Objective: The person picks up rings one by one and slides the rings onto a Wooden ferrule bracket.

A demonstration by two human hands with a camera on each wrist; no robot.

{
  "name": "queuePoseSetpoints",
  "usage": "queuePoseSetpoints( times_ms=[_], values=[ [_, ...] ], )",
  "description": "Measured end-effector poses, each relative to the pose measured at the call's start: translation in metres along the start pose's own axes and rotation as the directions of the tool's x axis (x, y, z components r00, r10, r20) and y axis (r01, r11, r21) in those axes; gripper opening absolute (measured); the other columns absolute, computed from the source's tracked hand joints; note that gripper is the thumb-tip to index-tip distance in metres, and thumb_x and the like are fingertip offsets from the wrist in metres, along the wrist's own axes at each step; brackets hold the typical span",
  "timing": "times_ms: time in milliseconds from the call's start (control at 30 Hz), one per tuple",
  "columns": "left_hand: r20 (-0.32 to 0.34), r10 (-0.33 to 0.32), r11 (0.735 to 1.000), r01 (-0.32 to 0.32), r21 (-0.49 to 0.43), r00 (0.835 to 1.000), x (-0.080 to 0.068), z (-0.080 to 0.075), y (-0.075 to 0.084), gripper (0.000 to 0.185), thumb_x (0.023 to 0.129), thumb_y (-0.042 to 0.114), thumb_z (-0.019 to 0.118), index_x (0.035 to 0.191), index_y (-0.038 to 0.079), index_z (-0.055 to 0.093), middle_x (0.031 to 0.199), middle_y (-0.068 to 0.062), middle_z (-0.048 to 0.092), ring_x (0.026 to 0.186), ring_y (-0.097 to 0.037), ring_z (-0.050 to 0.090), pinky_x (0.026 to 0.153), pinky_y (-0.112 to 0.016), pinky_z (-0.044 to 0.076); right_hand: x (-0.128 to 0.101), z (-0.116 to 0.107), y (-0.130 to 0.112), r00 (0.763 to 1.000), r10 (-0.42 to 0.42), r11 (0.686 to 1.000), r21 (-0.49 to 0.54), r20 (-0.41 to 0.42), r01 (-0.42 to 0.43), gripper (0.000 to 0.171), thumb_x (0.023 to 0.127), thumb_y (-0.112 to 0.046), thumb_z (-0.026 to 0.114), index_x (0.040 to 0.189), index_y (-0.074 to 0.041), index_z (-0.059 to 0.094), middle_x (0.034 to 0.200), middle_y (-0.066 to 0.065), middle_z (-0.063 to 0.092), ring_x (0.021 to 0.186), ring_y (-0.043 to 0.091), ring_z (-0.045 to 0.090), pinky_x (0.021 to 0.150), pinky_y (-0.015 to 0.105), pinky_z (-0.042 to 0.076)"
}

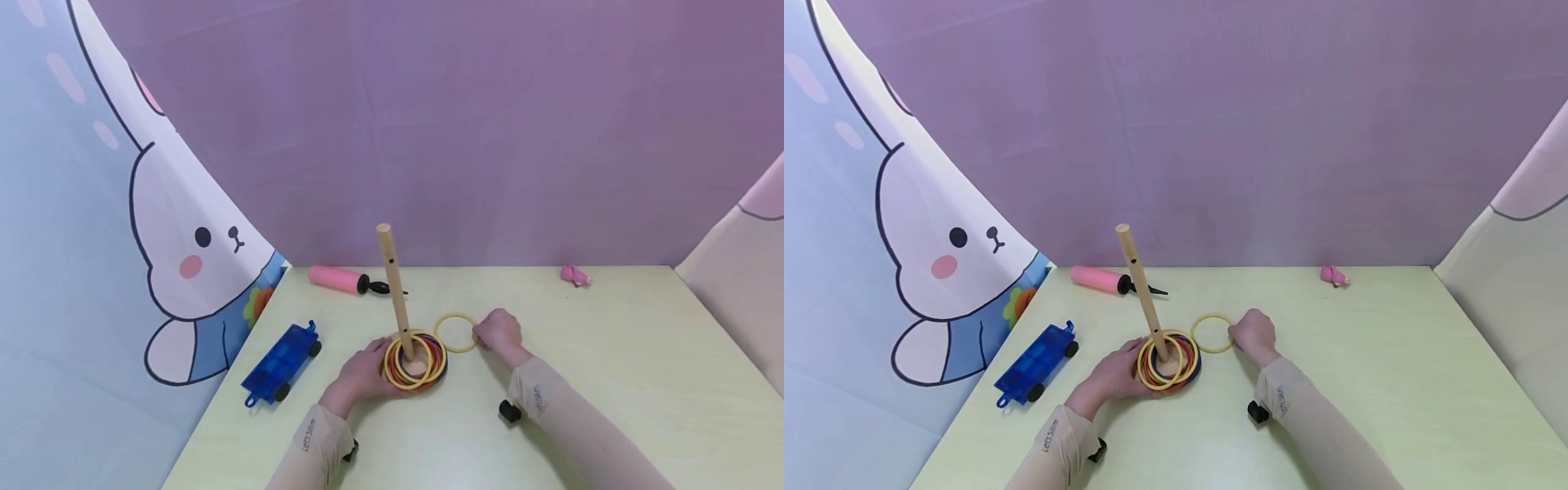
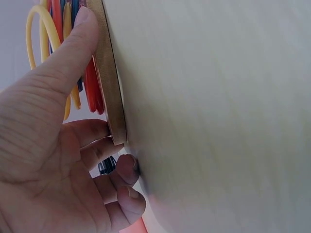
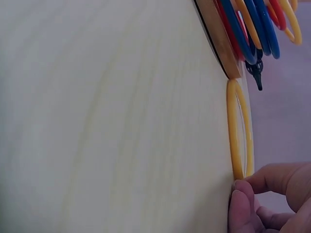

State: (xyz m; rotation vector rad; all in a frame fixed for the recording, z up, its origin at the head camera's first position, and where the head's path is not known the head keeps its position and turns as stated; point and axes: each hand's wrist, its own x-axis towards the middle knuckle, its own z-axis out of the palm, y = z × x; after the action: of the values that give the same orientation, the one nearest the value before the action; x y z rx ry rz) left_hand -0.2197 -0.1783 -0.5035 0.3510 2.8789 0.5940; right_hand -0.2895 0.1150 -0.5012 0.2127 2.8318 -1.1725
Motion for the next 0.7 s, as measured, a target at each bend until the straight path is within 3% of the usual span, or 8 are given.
queuePoseSetpoints(
  times_ms=[200, 400, 533, 700],
  values=[
    [0.004, -0.004, 1.0, 0.004, -0.003, 1.0, -0.001, -0.001, 0.002, 0.116, 0.061, 0.065, 0.082, 0.152, 0.011, 0.034, 0.153, -0.008, 0.037, 0.128, -0.039, 0.047, 0.102, -0.052, 0.042, -0.005, -0.009, 0.007, 0.999, -0.007, 1.0, 0.022, 0.033, 0.006, 0.019, 0.079, -0.016, 0.068, 0.065, -0.004, 0.069, 0.051, 0.003, 0.062, 0.047, 0.016, 0.058, 0.052, 0.026, 0.044],
    [0.005, -0.001, 1.0, 0.001, 0.007, 1.0, 0.0, -0.002, 0.002, 0.115, 0.062, 0.064, 0.083, 0.152, 0.01, 0.034, 0.152, -0.009, 0.038, 0.127, -0.039, 0.047, 0.102, -0.052, 0.042, -0.009, -0.015, 0.017, 0.996, -0.006, 0.989, 0.15, 0.084, -0.007, 0.014, 0.078, -0.01, 0.066, 0.073, 0.002, 0.071, 0.058, 0.006, 0.065, 0.05, 0.016, 0.061, 0.054, 0.028, 0.054],
    [0.001, 0.006, 1.0, -0.006, 0.003, 1.0, -0.001, -0.002, 0.003, 0.116, 0.062, 0.064, 0.083, 0.151, 0.009, 0.035, 0.151, -0.01, 0.038, 0.127, -0.039, 0.047, 0.101, -0.053, 0.042, -0.012, -0.018, 0.021, 0.991, 0.014, 0.955, 0.293, 0.13, -0.051, 0.016, 0.078, -0.004, 0.066, 0.085, 0.009, 0.069, 0.066, 0.012, 0.067, 0.055, 0.018, 0.065, 0.056, 0.031, 0.058],
    [-0.006, 0.021, 1.0, -0.021, 0.005, 1.0, -0.002, -0.003, 0.003, 0.116, 0.063, 0.067, 0.081, 0.152, 0.01, 0.034, 0.151, -0.011, 0.038, 0.127, -0.04, 0.047, 0.101, -0.054, 0.042, -0.021, -0.024, 0.028, 0.983, 0.043, 0.909, 0.4, 0.179, -0.113, 0.019, 0.082, -0.002, 0.067, 0.093, 0.014, 0.066, 0.069, 0.014, 0.066, 0.057, 0.018, 0.065, 0.059, 0.032, 0.059]
  ],
)
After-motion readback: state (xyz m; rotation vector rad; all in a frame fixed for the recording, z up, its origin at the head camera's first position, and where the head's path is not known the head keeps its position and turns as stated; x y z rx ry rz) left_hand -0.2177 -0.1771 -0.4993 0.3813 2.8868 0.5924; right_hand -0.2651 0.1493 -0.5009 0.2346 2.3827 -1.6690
